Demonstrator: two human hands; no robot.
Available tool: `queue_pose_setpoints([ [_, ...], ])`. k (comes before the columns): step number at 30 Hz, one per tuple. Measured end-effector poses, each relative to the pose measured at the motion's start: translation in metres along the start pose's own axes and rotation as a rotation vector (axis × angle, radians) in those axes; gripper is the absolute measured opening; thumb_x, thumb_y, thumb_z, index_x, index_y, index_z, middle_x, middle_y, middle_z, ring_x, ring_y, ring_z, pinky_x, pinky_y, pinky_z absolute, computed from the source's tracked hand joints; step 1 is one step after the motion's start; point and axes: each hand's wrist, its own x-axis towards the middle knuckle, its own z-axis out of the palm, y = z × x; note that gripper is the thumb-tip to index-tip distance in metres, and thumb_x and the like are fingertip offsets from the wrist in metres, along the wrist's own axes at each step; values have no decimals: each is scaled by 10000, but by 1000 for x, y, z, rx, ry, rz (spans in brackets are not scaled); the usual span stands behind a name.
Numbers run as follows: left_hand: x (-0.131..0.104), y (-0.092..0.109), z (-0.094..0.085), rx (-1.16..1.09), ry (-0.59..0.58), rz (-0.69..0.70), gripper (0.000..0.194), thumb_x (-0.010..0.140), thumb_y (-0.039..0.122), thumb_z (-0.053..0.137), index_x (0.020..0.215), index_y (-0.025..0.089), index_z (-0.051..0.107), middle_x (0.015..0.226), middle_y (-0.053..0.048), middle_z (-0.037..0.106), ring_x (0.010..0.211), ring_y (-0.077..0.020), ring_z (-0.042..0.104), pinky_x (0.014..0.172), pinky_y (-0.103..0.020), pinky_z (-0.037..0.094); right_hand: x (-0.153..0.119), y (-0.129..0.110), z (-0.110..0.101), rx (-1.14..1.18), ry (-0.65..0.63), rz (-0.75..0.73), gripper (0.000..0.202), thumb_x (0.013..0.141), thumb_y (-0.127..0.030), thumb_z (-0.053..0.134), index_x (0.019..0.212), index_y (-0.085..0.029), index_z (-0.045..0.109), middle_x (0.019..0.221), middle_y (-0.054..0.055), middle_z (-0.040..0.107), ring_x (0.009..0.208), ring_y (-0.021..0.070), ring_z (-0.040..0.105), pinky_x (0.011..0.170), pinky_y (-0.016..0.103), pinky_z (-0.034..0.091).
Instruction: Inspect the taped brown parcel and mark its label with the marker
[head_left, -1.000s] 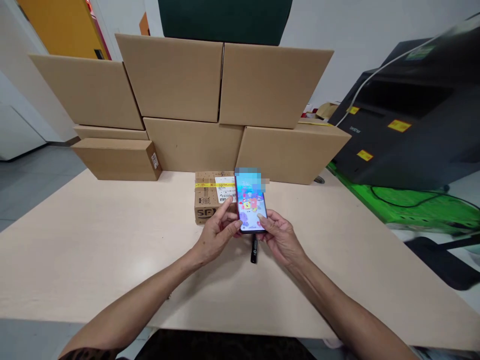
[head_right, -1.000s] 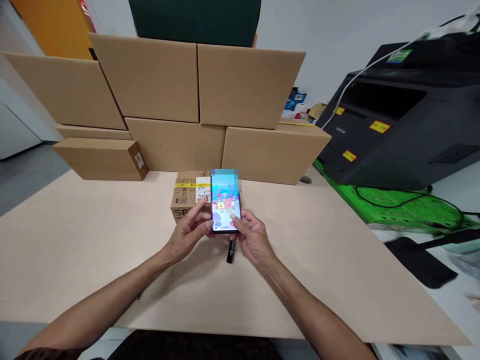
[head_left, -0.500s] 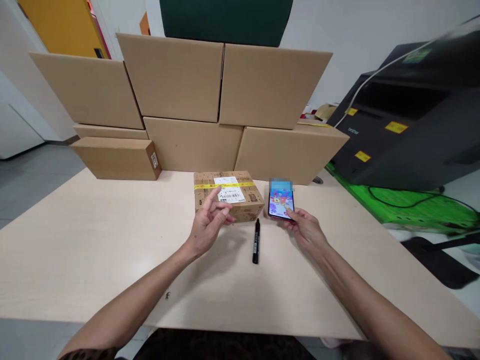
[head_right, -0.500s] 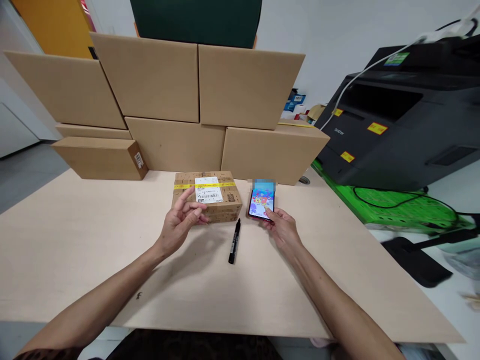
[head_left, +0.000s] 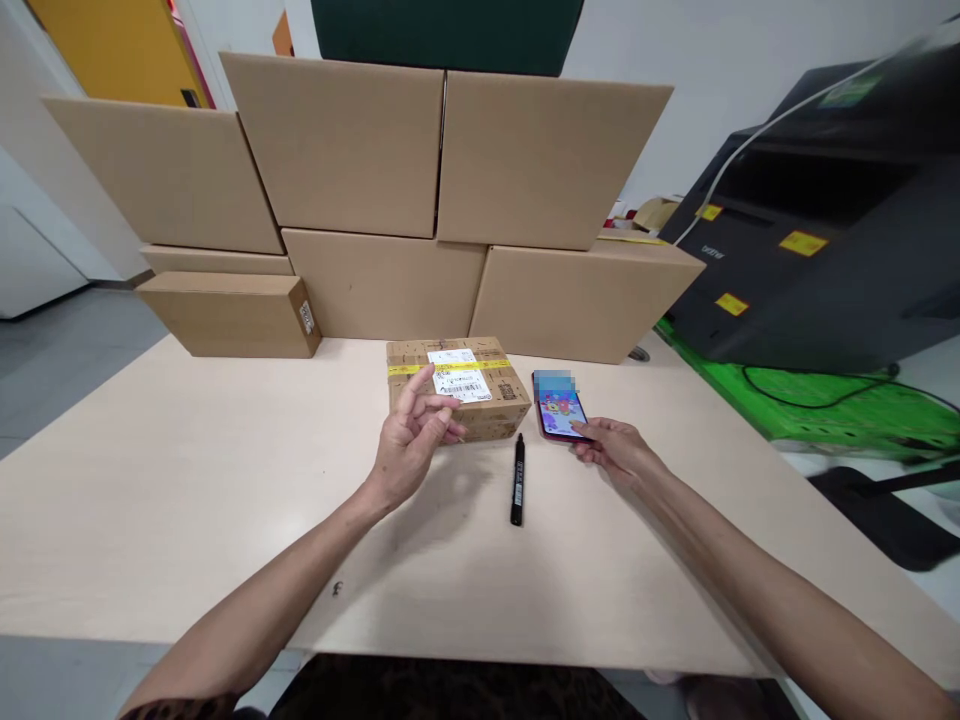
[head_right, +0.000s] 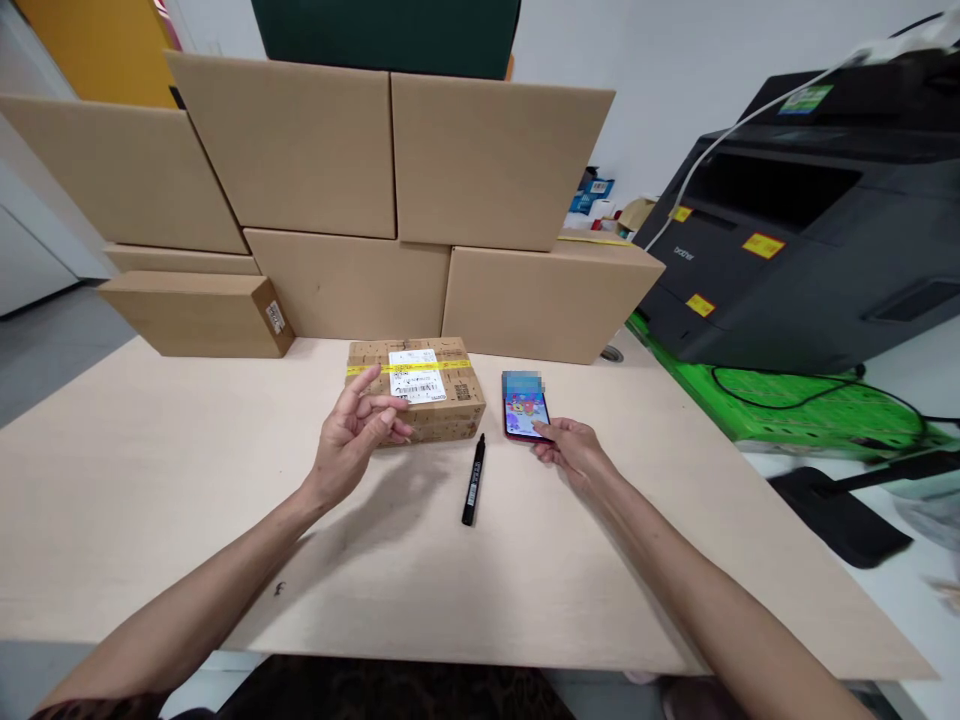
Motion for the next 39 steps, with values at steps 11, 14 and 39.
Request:
queue_pose_setpoints([
  [11, 13, 19, -13, 55, 140, 139, 591, 962, 342, 799, 1494, 264, 555, 1119, -46, 784, 768, -138, 793, 710, -278, 683, -11, -22, -18, -47, -14, 107, 195, 852, 80, 753, 828, -112, 728, 783, 146, 829, 653, 209, 829, 630, 224, 717],
  [14, 20, 21, -24, 110, 199, 167, 609, 949, 386, 810, 1491, 265, 560, 1134, -58, 778, 760, -144, 780, 706, -292, 673, -10, -27, -28, -71, -3, 122, 229, 870, 79, 698, 779, -130, 723, 699, 130, 799, 626, 203, 816, 631, 229, 712],
  [39, 42, -4, -58, -46, 199, -77, 971, 790, 485, 871, 1631, 284, 429, 1609, -116, 616, 1505, -363, 577, 1263, -530, 475, -31, -11, 112, 253, -499, -502, 675, 784, -666, 828, 1356, -346, 669, 1525, 33, 721, 1510, 328, 578, 1218, 515, 518],
])
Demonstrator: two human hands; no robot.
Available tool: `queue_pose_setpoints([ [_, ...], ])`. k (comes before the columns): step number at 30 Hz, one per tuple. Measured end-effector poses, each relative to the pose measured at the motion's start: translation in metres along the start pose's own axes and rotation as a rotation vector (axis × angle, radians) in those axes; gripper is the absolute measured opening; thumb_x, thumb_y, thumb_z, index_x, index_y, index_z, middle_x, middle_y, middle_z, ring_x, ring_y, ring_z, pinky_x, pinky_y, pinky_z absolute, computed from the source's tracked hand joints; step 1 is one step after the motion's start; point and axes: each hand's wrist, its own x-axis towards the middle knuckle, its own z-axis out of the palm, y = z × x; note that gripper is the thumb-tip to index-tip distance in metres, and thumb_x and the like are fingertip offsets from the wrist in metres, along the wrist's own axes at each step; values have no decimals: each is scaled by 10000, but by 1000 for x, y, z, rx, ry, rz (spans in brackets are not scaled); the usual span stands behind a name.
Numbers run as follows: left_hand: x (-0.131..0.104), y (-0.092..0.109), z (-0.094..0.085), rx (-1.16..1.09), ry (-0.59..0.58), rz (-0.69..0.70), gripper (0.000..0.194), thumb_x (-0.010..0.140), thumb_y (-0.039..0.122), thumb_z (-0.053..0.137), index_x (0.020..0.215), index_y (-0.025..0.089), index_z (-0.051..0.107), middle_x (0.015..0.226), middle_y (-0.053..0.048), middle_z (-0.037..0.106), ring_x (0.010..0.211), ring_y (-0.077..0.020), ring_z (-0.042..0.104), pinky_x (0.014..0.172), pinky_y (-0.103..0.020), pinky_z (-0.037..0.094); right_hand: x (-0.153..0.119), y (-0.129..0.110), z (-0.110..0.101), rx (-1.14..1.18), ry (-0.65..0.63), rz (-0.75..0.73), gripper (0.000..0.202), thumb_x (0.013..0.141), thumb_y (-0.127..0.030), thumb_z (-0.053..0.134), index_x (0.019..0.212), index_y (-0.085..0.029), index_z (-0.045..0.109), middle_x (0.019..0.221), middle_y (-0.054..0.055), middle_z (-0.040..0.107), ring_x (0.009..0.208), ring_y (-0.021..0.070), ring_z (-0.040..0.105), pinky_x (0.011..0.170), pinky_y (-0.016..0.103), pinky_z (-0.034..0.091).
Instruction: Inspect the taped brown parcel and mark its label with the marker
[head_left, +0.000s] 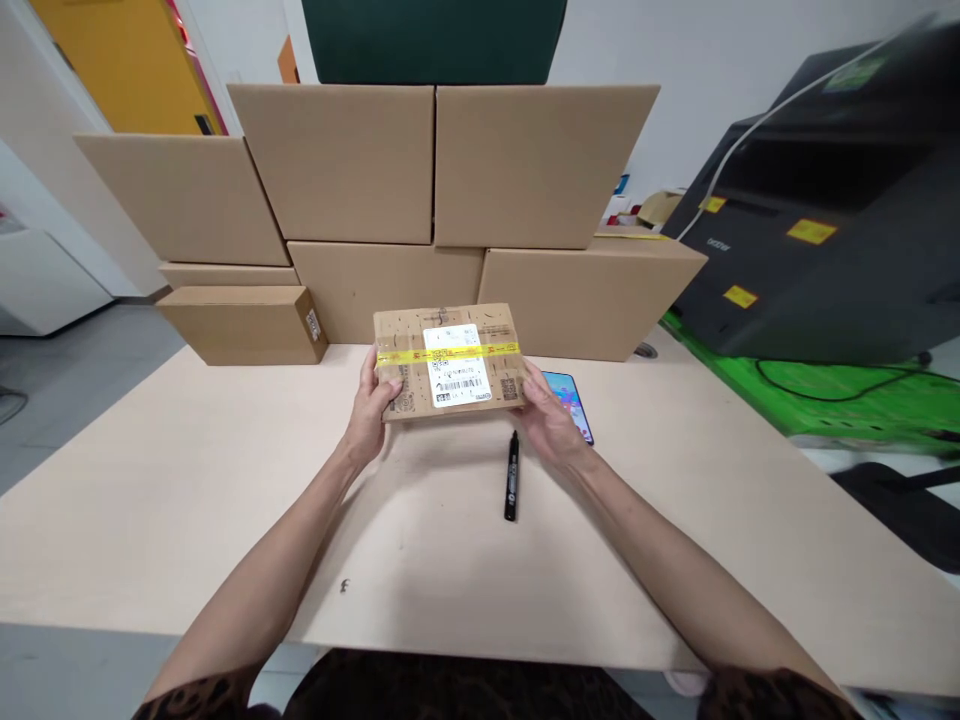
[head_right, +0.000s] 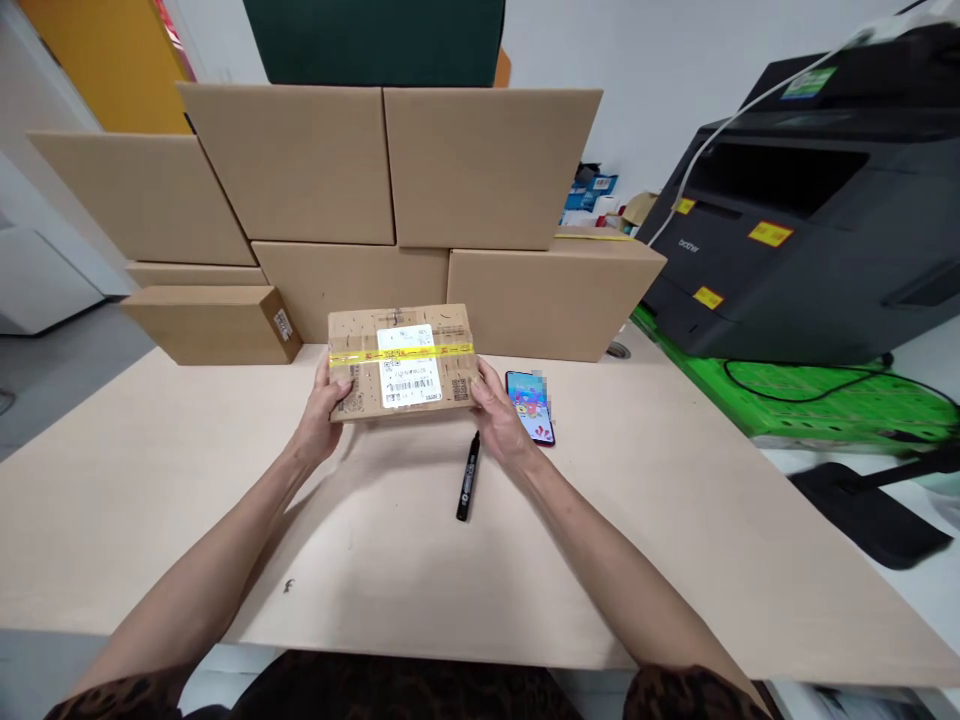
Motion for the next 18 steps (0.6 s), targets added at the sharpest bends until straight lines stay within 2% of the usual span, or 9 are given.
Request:
queue_pose_setpoints([
  [4, -5, 1, -1, 39, -53, 22, 959, 757, 492, 891, 1604, 314, 479, 1687, -109, 538, 1569, -363, 508, 1270, -502, 467, 3, -6, 1, 80, -31, 131, 593, 710, -507, 879, 1234, -289, 709, 1352, 65, 816, 1372, 364, 701, 1121, 502, 595],
  [8, -10, 4, 1, 71, -91, 18, 923, 782, 546, 887, 1588, 320, 499, 1706, -106, 518, 1608, -354, 459, 1288, -496, 447, 1, -10, 1, 39, -56, 108, 595, 718, -461, 848, 1267, -277, 713, 1287, 72, 842, 1306, 360, 746, 1098, 489, 609],
  [11, -11, 8, 2, 74, -134, -1, 919, 811, 624, 870, 1590, 329, 482, 1683, -120, 541, 1566, -361, 518, 1231, -506, 511, 0, -13, 0, 44, -40, 96, 623, 724, -452, 829, 1308, -277, 704, 1282, 71, 843, 1301, 360, 747, 1104, 499, 604],
  [13, -10, 10, 2, 49, -137, -36, 961, 774, 659, 893, 1578, 324, 486, 1643, -138, 582, 1502, -381, 585, 1165, -513, 569, -1, -15, -2, 45, -64, 110, 685, 709, -414, 842, 1363, -285, 680, 1325, 70, 828, 1293, 361, 750, 1095, 509, 607],
  [18, -11, 15, 4, -24, -70, -181, 1006, 682, 658, 930, 1497, 206, 551, 1434, -190, 727, 1306, -423, 720, 1034, -534, 639, -5, -24, -4, -29, -182, 88, 884, 685, -345, 901, 1507, -342, 576, 1524, 63, 727, 1314, 345, 736, 1114, 516, 589],
])
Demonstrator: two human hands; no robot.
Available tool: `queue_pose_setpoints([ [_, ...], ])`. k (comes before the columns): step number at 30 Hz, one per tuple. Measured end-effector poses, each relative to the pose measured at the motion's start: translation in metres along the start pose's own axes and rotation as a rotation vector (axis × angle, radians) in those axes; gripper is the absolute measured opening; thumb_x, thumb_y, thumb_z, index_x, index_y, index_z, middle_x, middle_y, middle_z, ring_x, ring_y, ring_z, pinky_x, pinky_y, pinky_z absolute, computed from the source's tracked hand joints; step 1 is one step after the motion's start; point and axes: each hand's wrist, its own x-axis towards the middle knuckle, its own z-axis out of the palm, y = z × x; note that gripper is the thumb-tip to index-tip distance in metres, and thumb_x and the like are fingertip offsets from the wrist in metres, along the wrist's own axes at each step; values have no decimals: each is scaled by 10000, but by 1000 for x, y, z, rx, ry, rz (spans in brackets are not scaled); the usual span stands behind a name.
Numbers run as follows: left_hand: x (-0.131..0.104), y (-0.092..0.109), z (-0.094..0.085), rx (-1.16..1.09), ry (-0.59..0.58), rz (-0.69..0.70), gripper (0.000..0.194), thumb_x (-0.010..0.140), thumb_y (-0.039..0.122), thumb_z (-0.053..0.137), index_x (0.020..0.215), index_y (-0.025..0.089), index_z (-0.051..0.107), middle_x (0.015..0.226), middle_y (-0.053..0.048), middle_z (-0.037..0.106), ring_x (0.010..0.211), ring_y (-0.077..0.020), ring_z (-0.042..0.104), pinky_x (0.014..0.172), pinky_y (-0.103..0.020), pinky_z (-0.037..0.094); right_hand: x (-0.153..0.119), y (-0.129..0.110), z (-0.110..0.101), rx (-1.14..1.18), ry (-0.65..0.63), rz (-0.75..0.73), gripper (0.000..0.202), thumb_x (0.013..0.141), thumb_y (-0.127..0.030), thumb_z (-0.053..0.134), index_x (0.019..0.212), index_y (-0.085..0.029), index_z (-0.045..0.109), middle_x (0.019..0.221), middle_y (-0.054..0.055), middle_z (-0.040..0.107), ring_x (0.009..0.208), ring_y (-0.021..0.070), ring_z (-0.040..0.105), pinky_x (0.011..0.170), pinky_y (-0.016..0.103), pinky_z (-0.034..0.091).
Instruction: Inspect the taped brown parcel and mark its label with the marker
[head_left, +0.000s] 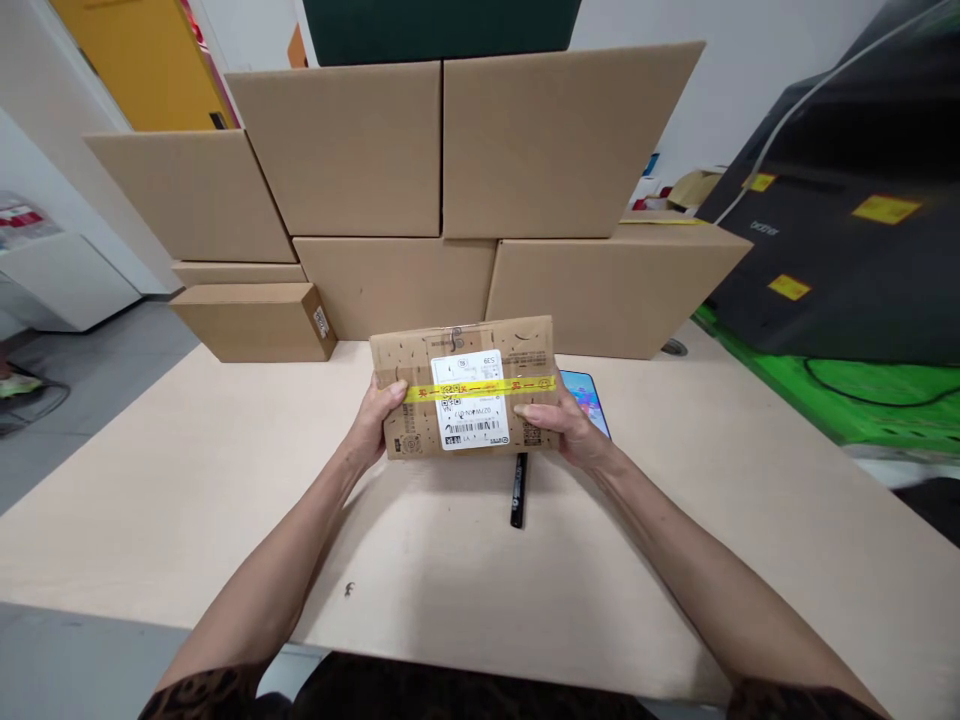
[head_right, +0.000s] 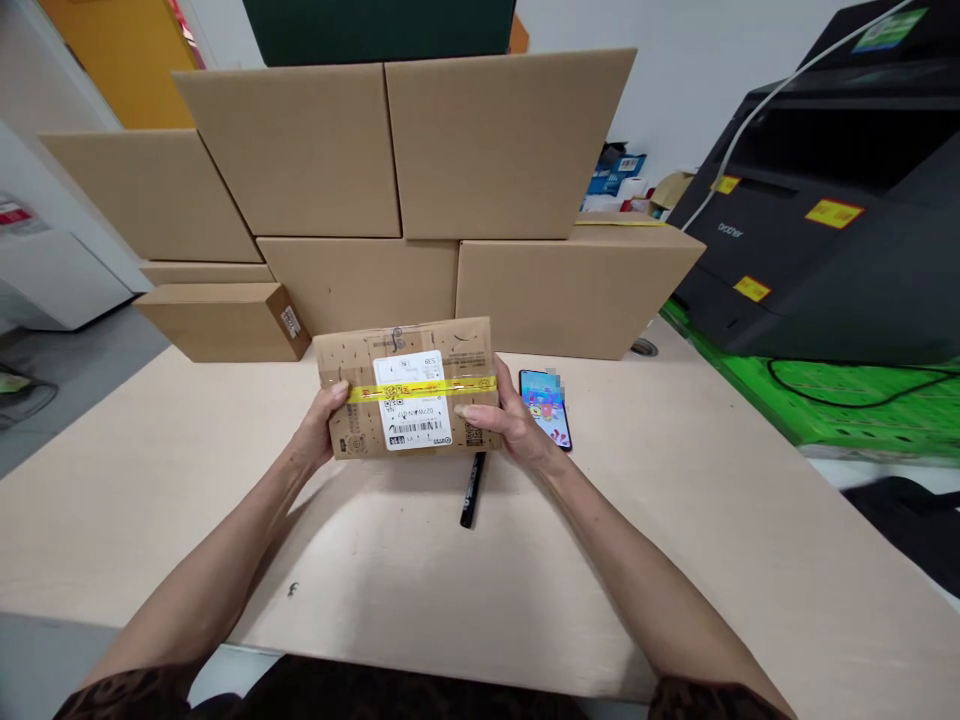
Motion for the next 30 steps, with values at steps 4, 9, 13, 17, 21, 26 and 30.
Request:
queue_pose_setpoints([
  [4, -4, 3, 2, 14, 1, 52, 1001, 639, 583, 960, 1472, 192, 566, 1358, -184, 768, 1253, -423, 744, 1003, -527, 645, -1, -3, -2, -43, -12, 4, 923, 669, -438, 944, 1509, -334, 575, 1506, 82, 735, 1308, 349, 735, 1109, 517, 591],
  [9, -5, 6, 0, 120, -124, 114, 982, 638, 496, 979, 1475, 185, 569, 1341, -178, 776, 1319, -413, 713, 1083, -534, 605, 2, 2, -10, -38, 107, 2, 859, 625, -720, 896, 1357, -325, 684, 1324, 87, 815, 1322, 378, 723, 1037, 504, 622],
  [13, -3, 7, -6, 162, -244, 99, 1049, 646, 443, 997, 1553, 215, 523, 1357, -179, 771, 1290, -407, 731, 1083, -557, 604, 0, -2, -13, -36, 75, -4, 873, 607, -716, 911, 1353, -324, 686, 1258, 87, 832, 1298, 393, 731, 1010, 514, 626],
  [17, -3, 1, -8, 139, -239, 99, 1071, 669, 624, 977, 1559, 230, 530, 1430, -190, 736, 1359, -432, 690, 1084, -557, 606, -1, -10, -7, -43, 99, 19, 821, 637, -674, 900, 1338, -305, 684, 1189, 91, 847, 1228, 396, 763, 975, 512, 635],
  [21, -4, -6, -7, 94, -214, 105, 1120, 666, 836, 878, 1570, 261, 550, 1544, -189, 665, 1480, -439, 600, 1138, -537, 578, 5, -7, 1, 28, 190, 111, 728, 709, -741, 785, 1268, -281, 702, 1109, 92, 860, 1196, 398, 781, 974, 514, 640],
  [26, 1, -5, -2, 121, -68, 137, 950, 803, 761, 805, 1587, 291, 546, 1697, -124, 540, 1569, -384, 515, 1211, -501, 532, 9, 5, 11, 78, 224, 171, 760, 778, -813, 699, 1330, -291, 684, 1176, 88, 854, 1241, 373, 765, 998, 504, 633],
  [30, 6, 2, 2, 19, -3, 82, 739, 804, 692, 803, 1385, 246, 701, 1425, -110, 765, 1410, -398, 669, 1105, -510, 619, 2, 11, 22, -31, 193, -20, 816, 854, -886, 589, 1480, -362, 611, 1391, 64, 783, 1381, 341, 686, 1101, 509, 589],
])
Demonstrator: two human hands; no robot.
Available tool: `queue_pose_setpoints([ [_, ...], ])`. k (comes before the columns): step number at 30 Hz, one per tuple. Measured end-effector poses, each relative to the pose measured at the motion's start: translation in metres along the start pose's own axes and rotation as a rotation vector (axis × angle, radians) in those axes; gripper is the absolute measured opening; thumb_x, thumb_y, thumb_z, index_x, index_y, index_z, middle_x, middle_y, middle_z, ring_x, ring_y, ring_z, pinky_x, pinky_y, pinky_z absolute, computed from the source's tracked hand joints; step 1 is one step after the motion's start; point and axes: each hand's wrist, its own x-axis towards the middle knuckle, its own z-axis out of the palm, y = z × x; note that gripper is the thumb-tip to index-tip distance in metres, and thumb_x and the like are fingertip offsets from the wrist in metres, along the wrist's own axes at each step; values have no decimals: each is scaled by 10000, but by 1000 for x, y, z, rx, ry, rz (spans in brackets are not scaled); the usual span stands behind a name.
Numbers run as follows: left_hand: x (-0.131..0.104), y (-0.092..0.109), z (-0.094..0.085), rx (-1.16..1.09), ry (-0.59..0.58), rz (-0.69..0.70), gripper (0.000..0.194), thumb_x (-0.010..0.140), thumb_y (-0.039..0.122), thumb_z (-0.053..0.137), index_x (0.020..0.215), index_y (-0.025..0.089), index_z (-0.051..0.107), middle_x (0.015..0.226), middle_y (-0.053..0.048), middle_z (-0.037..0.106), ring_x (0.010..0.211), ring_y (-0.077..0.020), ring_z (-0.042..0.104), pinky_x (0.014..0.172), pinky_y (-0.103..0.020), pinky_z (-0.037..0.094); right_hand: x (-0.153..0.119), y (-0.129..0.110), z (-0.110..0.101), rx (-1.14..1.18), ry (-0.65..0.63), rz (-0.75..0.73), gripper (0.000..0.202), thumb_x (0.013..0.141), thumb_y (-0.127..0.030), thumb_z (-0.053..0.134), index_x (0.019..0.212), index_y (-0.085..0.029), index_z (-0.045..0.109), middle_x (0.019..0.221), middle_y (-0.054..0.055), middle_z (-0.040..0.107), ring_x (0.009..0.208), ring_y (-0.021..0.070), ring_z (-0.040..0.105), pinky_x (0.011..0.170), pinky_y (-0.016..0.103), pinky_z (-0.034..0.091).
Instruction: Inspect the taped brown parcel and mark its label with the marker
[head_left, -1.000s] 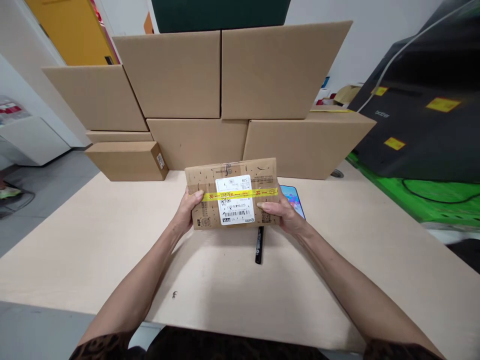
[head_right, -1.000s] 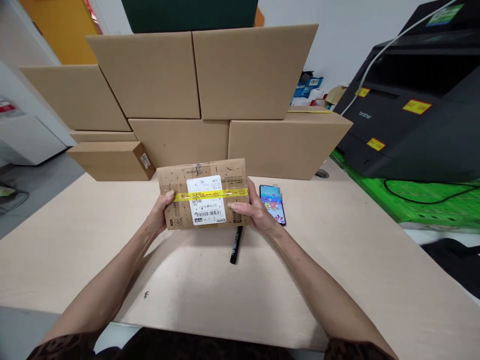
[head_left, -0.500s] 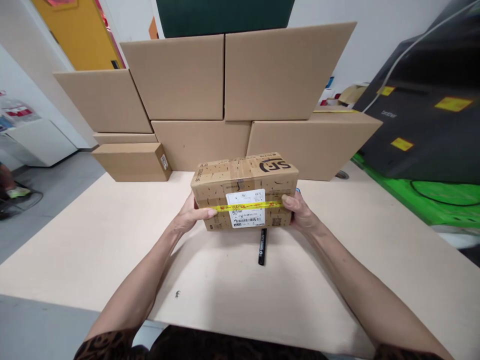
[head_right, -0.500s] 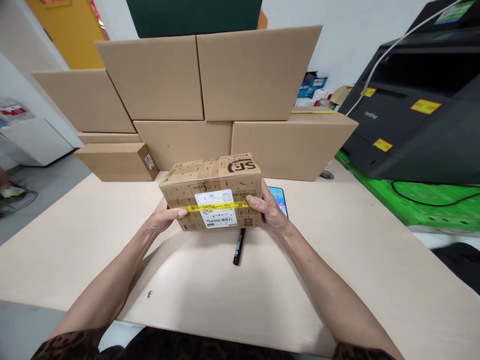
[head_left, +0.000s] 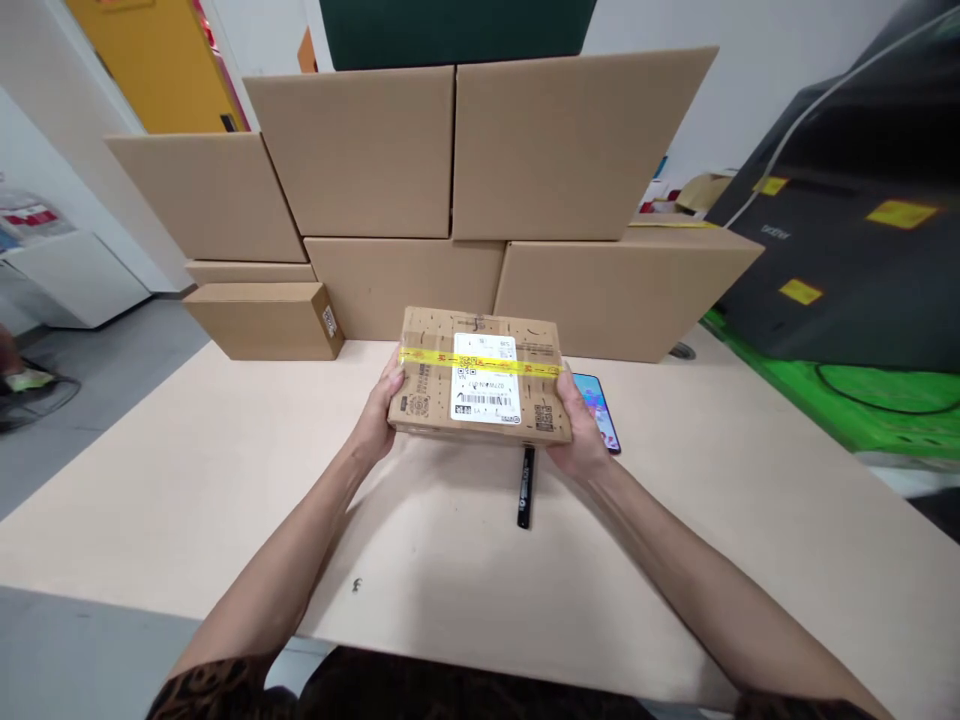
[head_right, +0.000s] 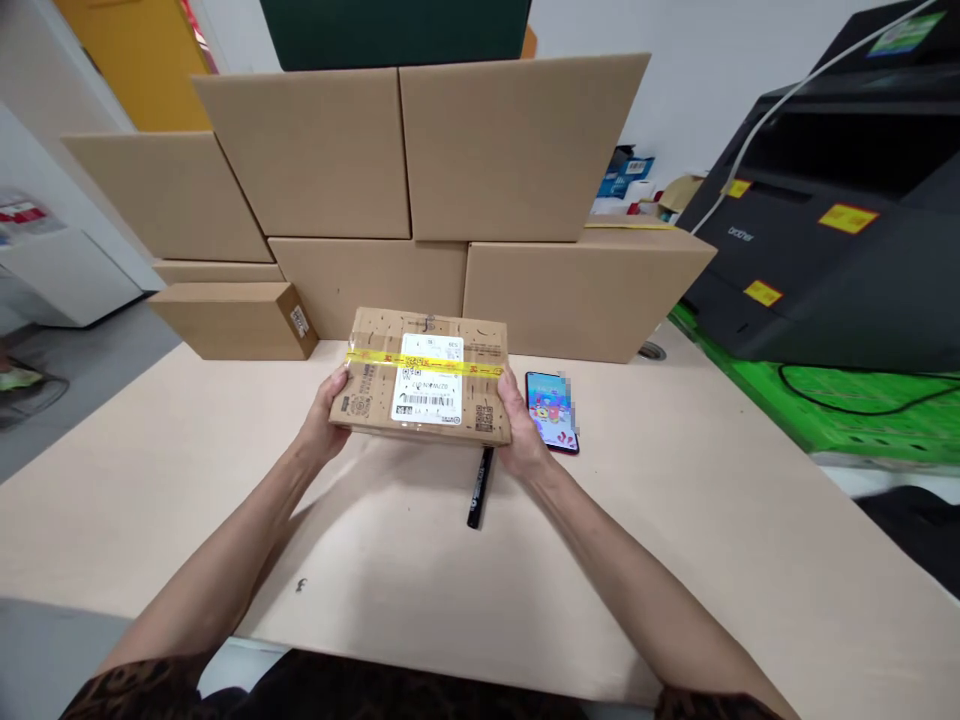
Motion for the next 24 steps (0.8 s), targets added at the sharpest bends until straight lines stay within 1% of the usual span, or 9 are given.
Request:
queue_pose_setpoints([
  [3, 3, 3, -3, -55, -44, -128, 680, 845, 756, 733, 1288, 240, 749, 1274, -110, 830, 1327, -401, 728, 1055, -539, 643, -5, -3, 1, -122, 31, -267, 799, 923, -892, 489, 1578, -436, 532, 1620, 24, 625, 1608, 322, 461, 1273, 549, 440],
  [5, 5, 1, -7, -82, -110, -237, 708, 857, 819, 686, 1272, 250, 761, 1250, -115, 839, 1314, -408, 736, 1041, -563, 645, -6, -8, -2, -252, 19, -457, 778, 941, -899, 454, 1579, -464, 549, 1715, -21, 519, 1711, 323, 257, 1368, 556, 275],
  [7, 6, -2, -8, -102, -191, -321, 752, 842, 850, 686, 1283, 246, 763, 1249, -130, 838, 1317, -426, 731, 1025, -591, 647, -5, -18, -6, -385, -42, -617, 763, 953, -911, 407, 1548, -475, 603, 1735, -52, 490, 1735, 337, 169, 1405, 548, 150],
  [10, 5, -7, -8, -122, -248, -372, 806, 828, 878, 680, 1290, 223, 764, 1236, -155, 837, 1314, -446, 726, 995, -626, 650, -5, -35, -7, -521, -172, -769, 694, 940, -868, 539, 1500, -476, 661, 1651, -36, 588, 1668, 388, 337, 1403, 589, 125],
  [12, 4, -9, -8, -121, -218, -358, 818, 849, 904, 626, 1286, 227, 767, 1243, -154, 833, 1322, -443, 718, 995, -634, 648, -7, -45, -2, -553, -178, -796, 595, 889, -708, 759, 1421, -443, 726, 1545, -6, 676, 1569, 409, 481, 1387, 632, 170],
  [14, 2, -11, -9, -84, -117, -275, 825, 874, 931, 554, 1308, 259, 755, 1309, -140, 810, 1363, -428, 693, 1018, -633, 643, -10, -50, 5, -499, -88, -708, 448, 883, -539, 813, 1307, -397, 785, 1454, 14, 728, 1495, 396, 556, 1353, 636, 271],
  [18, -6, -10, -6, 70, 100, 17, 844, 906, 964, 431, 1457, 366, 659, 1620, -92, 608, 1566, -355, 520, 1112, -566, 614, -8, -49, 11, -240, 69, -264, 354, 893, -452, 764, 1231, -348, 784, 1302, 35, 770, 1182, 316, 729, 1045, 512, 598],
  [21, -17, -6, 3, 103, 44, 128, 944, 865, 1009, 408, 1584, 411, 538, 1768, -62, 421, 1665, -350, 368, 1166, -519, 585, 1, -48, 4, -105, 154, -64, 322, 848, -409, 760, 1153, -311, 792, 1267, 34, 786, 1064, 270, 747, 870, 400, 637],
  [24, -26, -7, 8, 145, -121, 178, 1163, 741, 1049, 535, 1696, 403, 380, 1824, -102, 297, 1693, -423, 274, 1250, -568, 499, 9, -54, -6, -21, 225, 17, 247, 825, -392, 759, 1041, -287, 820, 1254, 31, 806, 1152, 274, 734, 914, 376, 632],
])
